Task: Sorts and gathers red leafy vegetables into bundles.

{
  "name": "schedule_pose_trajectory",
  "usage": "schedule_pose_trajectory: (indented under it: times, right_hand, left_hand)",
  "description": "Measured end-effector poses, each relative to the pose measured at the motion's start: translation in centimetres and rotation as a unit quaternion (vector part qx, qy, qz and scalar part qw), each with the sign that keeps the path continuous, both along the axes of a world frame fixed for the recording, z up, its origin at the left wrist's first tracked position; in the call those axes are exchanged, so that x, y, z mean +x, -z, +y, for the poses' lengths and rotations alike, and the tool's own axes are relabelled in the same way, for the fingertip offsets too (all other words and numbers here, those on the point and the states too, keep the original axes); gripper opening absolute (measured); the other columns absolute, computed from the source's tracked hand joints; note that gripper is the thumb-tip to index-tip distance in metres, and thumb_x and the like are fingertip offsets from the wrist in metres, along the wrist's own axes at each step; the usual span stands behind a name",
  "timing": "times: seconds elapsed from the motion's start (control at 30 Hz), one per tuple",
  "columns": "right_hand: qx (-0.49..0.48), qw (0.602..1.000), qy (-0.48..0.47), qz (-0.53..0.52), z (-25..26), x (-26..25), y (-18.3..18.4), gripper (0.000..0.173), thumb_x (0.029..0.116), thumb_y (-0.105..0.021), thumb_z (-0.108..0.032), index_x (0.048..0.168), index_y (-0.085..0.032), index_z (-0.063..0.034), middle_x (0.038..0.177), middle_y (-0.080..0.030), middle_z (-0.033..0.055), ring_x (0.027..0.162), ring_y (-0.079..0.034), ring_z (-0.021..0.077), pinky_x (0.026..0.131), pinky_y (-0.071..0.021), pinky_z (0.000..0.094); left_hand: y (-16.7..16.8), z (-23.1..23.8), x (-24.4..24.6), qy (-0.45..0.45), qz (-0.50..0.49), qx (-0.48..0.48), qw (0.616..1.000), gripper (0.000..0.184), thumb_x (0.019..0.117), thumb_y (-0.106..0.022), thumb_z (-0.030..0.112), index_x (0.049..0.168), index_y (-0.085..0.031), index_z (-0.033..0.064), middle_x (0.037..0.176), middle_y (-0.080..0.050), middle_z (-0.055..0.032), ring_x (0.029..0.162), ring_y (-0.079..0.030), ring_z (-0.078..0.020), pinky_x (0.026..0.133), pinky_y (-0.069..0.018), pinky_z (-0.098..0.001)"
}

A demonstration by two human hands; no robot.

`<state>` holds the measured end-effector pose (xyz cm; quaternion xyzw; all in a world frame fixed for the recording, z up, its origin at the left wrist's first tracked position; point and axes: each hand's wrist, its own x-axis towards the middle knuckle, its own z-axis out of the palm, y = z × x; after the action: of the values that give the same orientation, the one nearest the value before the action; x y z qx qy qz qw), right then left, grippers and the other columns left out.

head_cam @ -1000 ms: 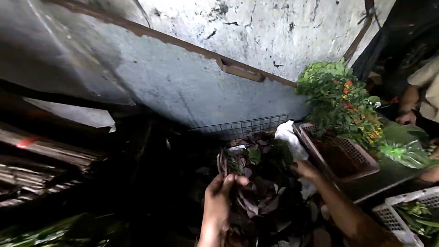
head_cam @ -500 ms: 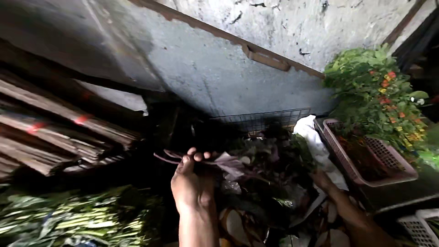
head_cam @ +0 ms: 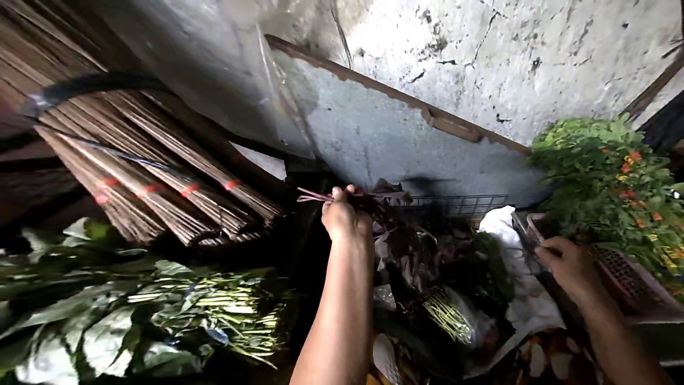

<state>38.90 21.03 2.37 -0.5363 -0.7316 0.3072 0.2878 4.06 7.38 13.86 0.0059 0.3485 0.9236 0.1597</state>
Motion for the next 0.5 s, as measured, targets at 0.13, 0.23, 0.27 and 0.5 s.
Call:
schedule_pose_trajectory:
  times: [0.13, 0.23, 0.27, 0.5]
  right_hand:
    - [0.006, 0.991, -0.014, 0.131, -0.1, -0.2, -0.7, 0.023, 0.1024, -0.058, -0.012, 0.115, -0.066, 0.0053, 0.102, -0.067, 0.0173, 0.077, -0.067, 0.0199, 0.072, -0.0599, 0.0389]
    - [0.075, 0.976, -0.013, 0.203, -0.3, -0.1, -1.2, 0.023, 0.1016, -0.059, -0.013, 0.115, -0.066, 0.0050, 0.098, -0.067, 0.0137, 0.072, -0.065, 0.0145, 0.068, -0.0591, 0.0332]
    - [0.108, 0.969, -0.017, 0.224, -0.5, -0.1, -1.6, 0.024, 0.1011, -0.059, -0.013, 0.114, -0.066, 0.0052, 0.097, -0.067, 0.0123, 0.072, -0.065, 0.0127, 0.068, -0.0591, 0.0309]
    - [0.300, 0.918, -0.041, 0.255, -2.6, -2.3, -3.3, 0.024, 0.1011, -0.057, -0.010, 0.112, -0.065, 0.0103, 0.097, -0.071, 0.0122, 0.080, -0.070, 0.0083, 0.075, -0.0613, 0.0251]
  left_hand:
    - [-1.8, 1.1, 0.6, -0.005, 0.006, -0.013, 1.000, 0.004, 0.1082, -0.047, 0.012, 0.105, -0.047, 0.0102, 0.074, -0.052, -0.0012, 0.062, -0.058, -0.0116, 0.065, -0.0569, -0.0290]
    - [-2.9, 1.0, 0.7, 0.051, 0.061, -0.072, 0.994, 0.018, 0.1106, -0.041, 0.020, 0.098, -0.051, 0.0109, 0.063, -0.047, 0.0030, 0.051, -0.052, -0.0082, 0.054, -0.0522, -0.0249]
    - [-3.1, 0.7, 0.7, 0.078, 0.088, -0.087, 0.989, 0.022, 0.1115, -0.038, 0.022, 0.096, -0.051, 0.0121, 0.060, -0.046, 0.0047, 0.048, -0.048, -0.0067, 0.049, -0.0482, -0.0226]
    - [-2.7, -2.0, -0.2, 0.293, 0.252, 0.020, 0.922, 0.035, 0.1131, -0.026, 0.029, 0.099, -0.055, 0.0153, 0.061, -0.045, 0.0074, 0.045, -0.043, -0.0026, 0.043, -0.0397, -0.0158]
